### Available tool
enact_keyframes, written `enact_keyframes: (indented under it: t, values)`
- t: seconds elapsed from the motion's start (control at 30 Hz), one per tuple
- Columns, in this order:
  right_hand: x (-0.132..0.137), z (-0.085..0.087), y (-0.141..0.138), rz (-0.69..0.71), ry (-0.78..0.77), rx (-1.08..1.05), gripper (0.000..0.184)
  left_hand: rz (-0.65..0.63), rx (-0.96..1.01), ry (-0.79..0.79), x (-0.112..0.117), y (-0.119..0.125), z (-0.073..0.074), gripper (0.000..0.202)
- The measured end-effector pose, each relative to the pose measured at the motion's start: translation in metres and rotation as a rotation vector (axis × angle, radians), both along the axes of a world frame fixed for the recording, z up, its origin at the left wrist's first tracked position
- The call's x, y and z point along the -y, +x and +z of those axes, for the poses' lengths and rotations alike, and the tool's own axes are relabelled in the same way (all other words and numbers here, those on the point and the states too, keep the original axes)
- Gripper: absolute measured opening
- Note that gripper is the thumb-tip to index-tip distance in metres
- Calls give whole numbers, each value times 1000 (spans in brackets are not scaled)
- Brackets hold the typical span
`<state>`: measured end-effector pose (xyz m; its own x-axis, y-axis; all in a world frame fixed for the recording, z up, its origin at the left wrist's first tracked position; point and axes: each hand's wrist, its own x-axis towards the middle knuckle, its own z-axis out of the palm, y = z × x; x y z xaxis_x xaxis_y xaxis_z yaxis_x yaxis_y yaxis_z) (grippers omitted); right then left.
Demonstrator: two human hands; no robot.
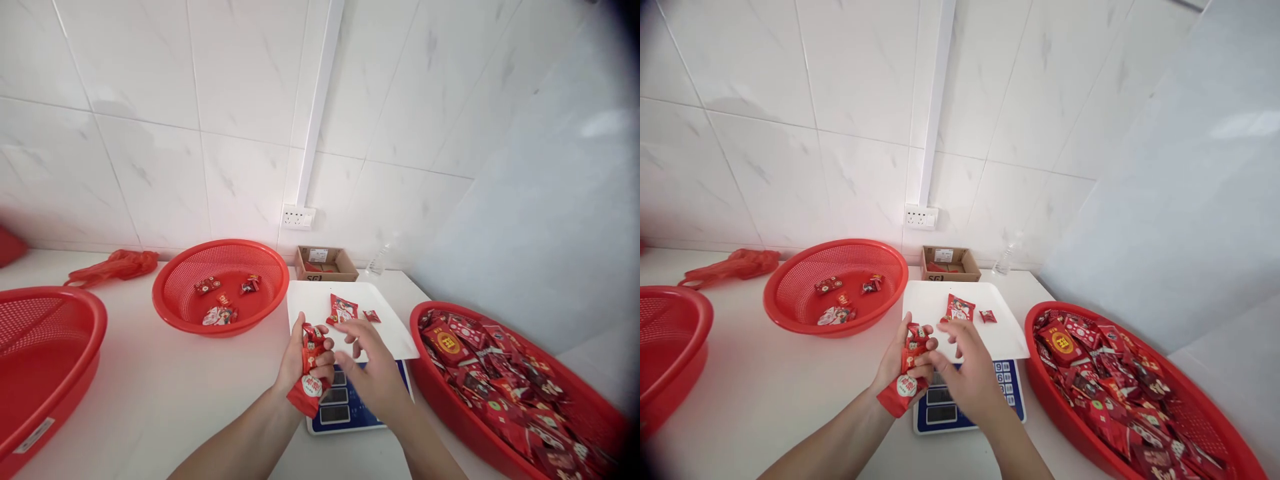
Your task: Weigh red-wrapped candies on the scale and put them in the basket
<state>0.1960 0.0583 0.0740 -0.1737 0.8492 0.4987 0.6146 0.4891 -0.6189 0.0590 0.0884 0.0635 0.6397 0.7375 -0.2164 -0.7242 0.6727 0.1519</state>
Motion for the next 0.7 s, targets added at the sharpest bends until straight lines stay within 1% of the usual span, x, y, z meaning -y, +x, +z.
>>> enact_keyframes:
  t: [0.07, 0.13, 0.2, 0.23, 0.3, 0.33, 0.37, 0.43, 0.5, 0.53, 0.57, 0.6, 0.63, 0.7]
  values:
    - [14, 4, -10, 182, 19, 113, 40, 57, -55, -17, -3, 0, -1, 51]
    - [23, 5, -18, 302, 24, 226, 42, 93, -82, -26, -5, 1, -2, 49]
    - [27, 4, -22, 347, 40, 268, 32, 129, -102, -35, -5, 3, -3, 47]
    - [27, 3, -23, 354, 54, 247, 28, 148, -106, -40, -4, 4, -3, 46]
    - [26, 1, -21, 356, 71, 148, 27, 205, -115, -44, -1, 5, -2, 43]
    - [24, 0, -18, 332, 74, 84, 25, 240, -121, -38, -1, 5, -1, 41]
    - [22, -1, -14, 274, 67, 18, 22, 271, -126, -30, 0, 3, 1, 39]
    - [14, -5, -1, 67, 6, -123, 18, 312, -129, -15, -2, -1, 5, 36]
    - [3, -10, 17, -163, -121, -246, 30, 321, -110, 0, -5, -8, 9, 34]
    - [-4, -13, 28, -242, -201, -270, 39, 323, -102, 9, -6, -11, 11, 33]
    - [-10, -16, 37, -297, -277, -247, 47, 326, -95, 22, -7, -14, 12, 33]
    - [-16, -20, 46, -343, -326, -180, 51, 328, -91, 36, -8, -16, 13, 32]
    - [-20, -24, 54, -377, -341, -83, 53, 331, -90, 47, -9, -17, 14, 32]
    - [-26, -31, 62, -414, -279, 124, 53, 329, -96, 52, -9, -18, 15, 31]
